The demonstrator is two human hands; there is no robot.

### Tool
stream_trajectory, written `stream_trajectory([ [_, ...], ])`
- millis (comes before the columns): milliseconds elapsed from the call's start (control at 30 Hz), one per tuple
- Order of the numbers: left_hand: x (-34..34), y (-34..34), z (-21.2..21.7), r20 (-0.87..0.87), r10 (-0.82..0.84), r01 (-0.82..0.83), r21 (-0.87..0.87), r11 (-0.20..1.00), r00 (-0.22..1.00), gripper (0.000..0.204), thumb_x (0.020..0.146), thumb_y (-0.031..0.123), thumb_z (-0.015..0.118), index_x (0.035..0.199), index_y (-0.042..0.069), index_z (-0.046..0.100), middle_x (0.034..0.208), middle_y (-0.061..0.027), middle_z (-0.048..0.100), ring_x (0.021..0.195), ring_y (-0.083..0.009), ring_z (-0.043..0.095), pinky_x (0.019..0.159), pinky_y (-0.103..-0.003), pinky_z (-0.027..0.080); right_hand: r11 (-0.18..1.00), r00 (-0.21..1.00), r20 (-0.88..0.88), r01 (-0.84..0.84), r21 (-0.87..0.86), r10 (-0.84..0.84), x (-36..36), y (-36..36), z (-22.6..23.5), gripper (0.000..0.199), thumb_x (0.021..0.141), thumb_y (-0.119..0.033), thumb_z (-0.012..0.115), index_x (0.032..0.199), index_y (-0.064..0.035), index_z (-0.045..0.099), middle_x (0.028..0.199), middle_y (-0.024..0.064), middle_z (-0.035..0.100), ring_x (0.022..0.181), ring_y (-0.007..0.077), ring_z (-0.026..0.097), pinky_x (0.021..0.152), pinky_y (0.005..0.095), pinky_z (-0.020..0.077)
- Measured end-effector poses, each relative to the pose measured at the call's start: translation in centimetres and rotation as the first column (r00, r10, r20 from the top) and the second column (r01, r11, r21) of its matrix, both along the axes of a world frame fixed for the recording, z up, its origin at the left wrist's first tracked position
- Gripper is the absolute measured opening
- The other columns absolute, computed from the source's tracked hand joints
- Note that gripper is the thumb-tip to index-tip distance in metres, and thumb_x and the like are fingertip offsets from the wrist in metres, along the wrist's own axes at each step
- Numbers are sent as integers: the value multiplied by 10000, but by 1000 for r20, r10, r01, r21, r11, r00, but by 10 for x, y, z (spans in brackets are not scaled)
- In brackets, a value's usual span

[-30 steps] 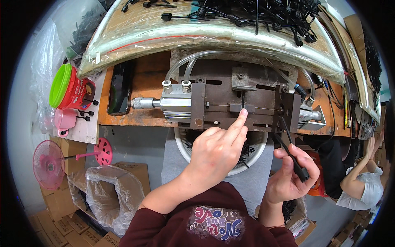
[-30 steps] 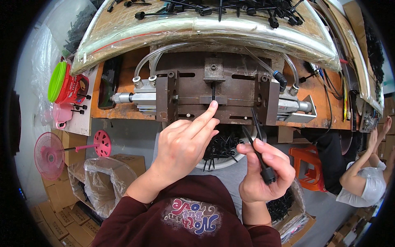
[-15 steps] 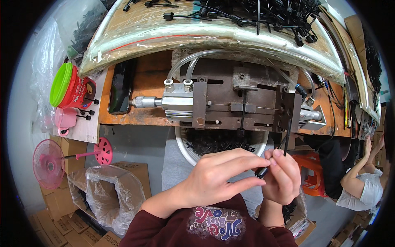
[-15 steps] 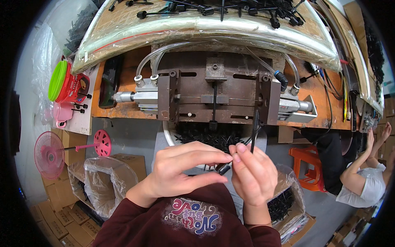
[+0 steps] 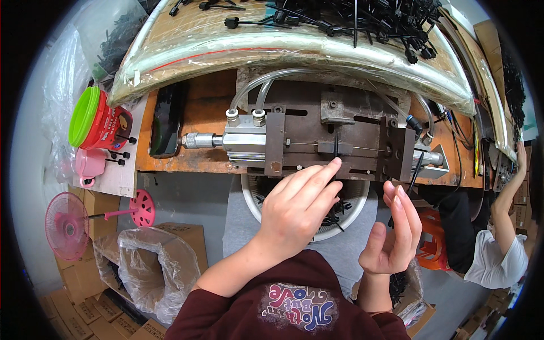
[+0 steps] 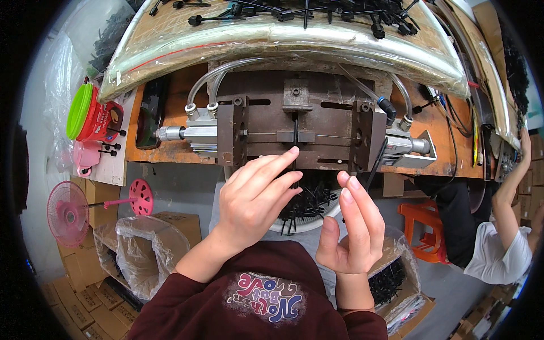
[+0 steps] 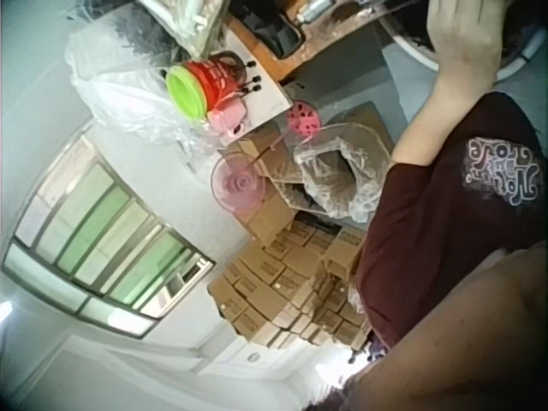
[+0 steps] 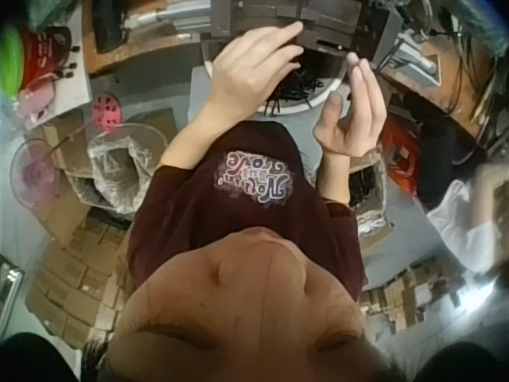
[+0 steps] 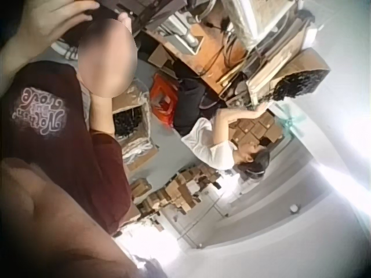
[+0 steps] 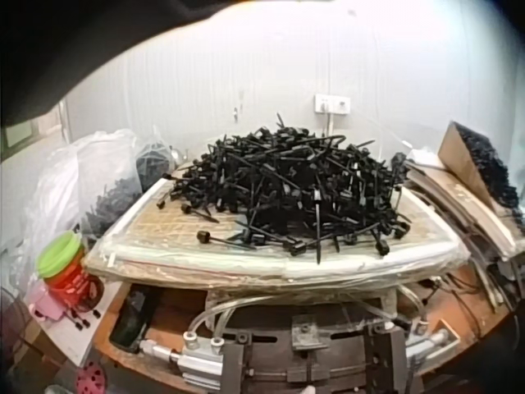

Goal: Assembling small black plastic components using a pneumatic press fixture.

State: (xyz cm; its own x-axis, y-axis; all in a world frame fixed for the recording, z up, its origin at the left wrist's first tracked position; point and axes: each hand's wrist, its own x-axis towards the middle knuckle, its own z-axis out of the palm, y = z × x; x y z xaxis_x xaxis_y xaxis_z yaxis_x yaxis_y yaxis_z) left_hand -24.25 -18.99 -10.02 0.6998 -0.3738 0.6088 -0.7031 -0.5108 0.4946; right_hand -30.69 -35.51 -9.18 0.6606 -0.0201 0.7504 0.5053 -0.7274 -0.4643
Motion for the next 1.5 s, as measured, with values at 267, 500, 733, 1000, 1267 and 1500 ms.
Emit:
stream_trajectory([
  [267,7,-7,0,45,63,-69,140,988,997,233,708,115,792,923,57,722,1228,-74,694,713,-184,658,691,-297,527,1000,1000,-13,18,24,-18,1,-1,0,360,978,-43,469,1298,115,517,1291,293,544,1140,403,632,936,437,567],
  [500,6,-8,2,20,69,-71,158,985,997,221,707,119,796,909,62,727,1224,-76,696,646,-172,649,631,-272,515,999,999,-17,34,-2,-34,0,-5,-1,355,977,-20,514,1311,97,498,1292,292,542,1109,391,650,916,411,582],
  [733,6,-7,3,-8,65,-63,163,985,998,209,714,107,794,908,62,731,1220,-71,698,625,-167,649,601,-264,508,914,991,53,-135,383,124,4,4,-4,405,801,139,707,1130,30,499,1332,288,488,1045,384,688,829,362,615],
  [1000,7,-5,1,-7,59,-57,138,989,998,197,713,98,791,896,62,727,1218,-67,699,621,-168,651,602,-266,510,997,991,-136,10,73,0,3,5,6,304,699,73,816,962,12,678,1257,221,595,1031,315,686,801,343,592],
  [1267,-6,28,13,-315,-194,216,37,976,929,234,717,154,808,926,84,729,1240,-67,687,676,-206,674,616,-286,520,999,965,-262,-7,-34,-2,14,0,6,262,712,44,791,951,9,688,1206,199,658,1003,300,677,790,366,572],
  [1500,-28,31,-1,-481,-302,368,48,928,823,222,746,168,786,934,71,717,1098,-11,709,759,-241,697,655,-355,550,948,968,-252,-95,-304,16,33,11,-4,190,746,-47,738,917,-11,664,1231,148,677,705,213,638,691,312,484],
])
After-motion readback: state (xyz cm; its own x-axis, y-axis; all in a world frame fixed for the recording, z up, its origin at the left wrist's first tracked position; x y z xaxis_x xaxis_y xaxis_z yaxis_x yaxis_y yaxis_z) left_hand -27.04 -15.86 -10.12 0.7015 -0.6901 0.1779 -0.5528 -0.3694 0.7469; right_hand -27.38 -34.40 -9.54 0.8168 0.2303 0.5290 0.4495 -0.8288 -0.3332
